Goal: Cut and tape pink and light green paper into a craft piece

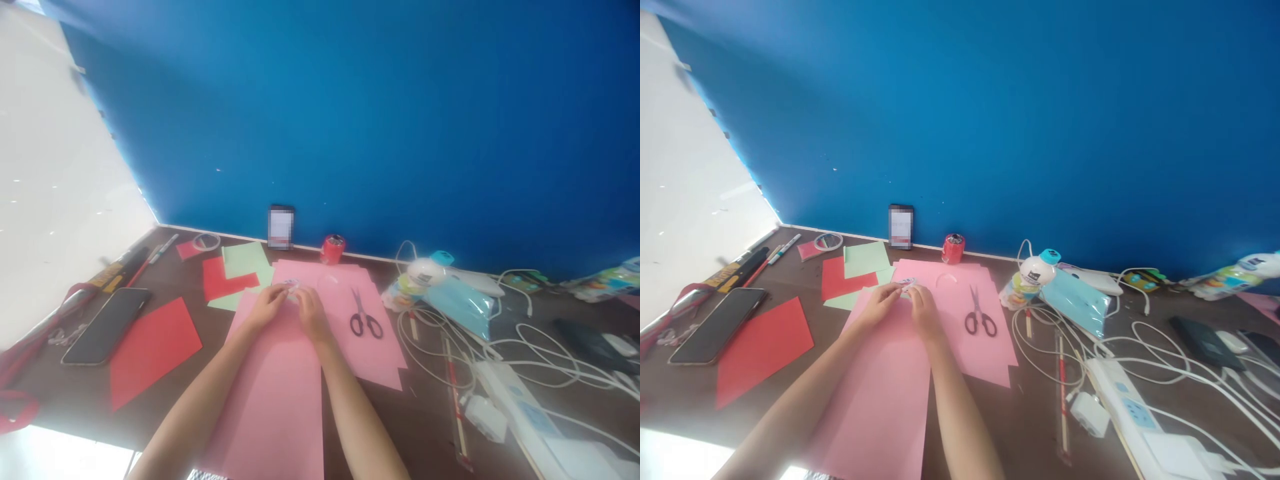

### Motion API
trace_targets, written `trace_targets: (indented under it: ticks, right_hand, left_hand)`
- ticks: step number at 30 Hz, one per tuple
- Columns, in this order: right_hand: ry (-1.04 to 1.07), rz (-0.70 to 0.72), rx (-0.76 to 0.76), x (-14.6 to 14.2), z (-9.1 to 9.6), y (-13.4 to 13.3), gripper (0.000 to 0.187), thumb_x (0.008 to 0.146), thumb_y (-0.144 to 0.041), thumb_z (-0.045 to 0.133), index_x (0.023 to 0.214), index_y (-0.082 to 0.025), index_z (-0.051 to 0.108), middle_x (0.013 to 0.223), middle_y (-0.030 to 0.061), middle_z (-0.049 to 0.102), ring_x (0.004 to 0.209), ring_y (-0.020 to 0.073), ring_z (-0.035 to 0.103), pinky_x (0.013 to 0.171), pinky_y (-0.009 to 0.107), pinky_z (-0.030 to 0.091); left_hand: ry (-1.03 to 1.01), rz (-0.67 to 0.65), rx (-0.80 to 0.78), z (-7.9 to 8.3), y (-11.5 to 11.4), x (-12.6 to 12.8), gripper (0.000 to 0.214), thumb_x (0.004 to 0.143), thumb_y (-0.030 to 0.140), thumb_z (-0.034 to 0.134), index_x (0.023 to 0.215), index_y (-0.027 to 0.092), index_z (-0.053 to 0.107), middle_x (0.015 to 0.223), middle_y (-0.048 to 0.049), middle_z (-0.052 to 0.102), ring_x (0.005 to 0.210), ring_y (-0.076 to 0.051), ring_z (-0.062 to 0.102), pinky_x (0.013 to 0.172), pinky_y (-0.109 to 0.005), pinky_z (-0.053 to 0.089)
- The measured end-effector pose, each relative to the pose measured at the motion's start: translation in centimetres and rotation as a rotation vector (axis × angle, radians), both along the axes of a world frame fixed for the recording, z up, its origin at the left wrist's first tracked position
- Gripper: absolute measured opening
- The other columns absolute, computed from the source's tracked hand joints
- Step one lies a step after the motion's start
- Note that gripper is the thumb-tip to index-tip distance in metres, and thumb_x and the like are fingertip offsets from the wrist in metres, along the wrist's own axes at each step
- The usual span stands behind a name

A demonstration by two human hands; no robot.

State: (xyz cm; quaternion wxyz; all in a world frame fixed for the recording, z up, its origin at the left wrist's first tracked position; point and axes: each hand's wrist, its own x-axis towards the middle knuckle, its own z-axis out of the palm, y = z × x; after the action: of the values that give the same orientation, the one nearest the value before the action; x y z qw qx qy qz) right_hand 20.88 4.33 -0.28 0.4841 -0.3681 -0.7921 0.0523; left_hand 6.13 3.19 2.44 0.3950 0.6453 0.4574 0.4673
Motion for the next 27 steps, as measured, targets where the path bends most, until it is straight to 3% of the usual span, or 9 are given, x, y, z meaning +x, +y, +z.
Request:
trace_targets:
  ticks: [5, 19, 27]
  right_hand:
    - [-0.018, -0.016, 0.024, 0.2, -0.3, 0.0, 0.026, 0.089, -0.019, 0.038, 0.108, -0.022, 0.054, 0.1, 0.0091, 0.059, 0.096, 0.0208, 0.055, 0.083, 0.042, 0.05]
    - [-0.086, -0.038, 0.101, 0.6, -0.4, 0.1, 0.026, 0.089, -0.017, 0.038, 0.108, -0.022, 0.056, 0.101, 0.0103, 0.06, 0.097, 0.0226, 0.055, 0.082, 0.042, 0.048]
    - [0.052, -0.014, -0.061, -0.1, 2.2, 0.1, 0.019, 0.09, -0.018, 0.036, 0.091, -0.021, 0.055, 0.086, 0.0059, 0.058, 0.085, 0.0184, 0.055, 0.077, 0.035, 0.047]
  left_hand:
    - [-0.078, 0.006, -0.038, 0.7, -0.3, 0.5, 0.027, 0.084, 0.034, 0.044, 0.086, 0.016, 0.064, 0.09, -0.0063, 0.067, 0.086, -0.02, 0.06, 0.079, -0.032, 0.046]
    - [-0.131, 0.016, -0.036, 0.6, -0.3, 1.0, 0.024, 0.084, 0.033, 0.044, 0.075, 0.015, 0.058, 0.078, -0.0035, 0.062, 0.076, -0.017, 0.056, 0.072, -0.028, 0.045]
    - [0.356, 0.186, 0.245, -0.8, 0.2, 0.6, 0.022, 0.089, 0.028, 0.035, 0.092, 0.018, 0.054, 0.083, -0.007, 0.06, 0.077, -0.02, 0.055, 0.072, -0.034, 0.043]
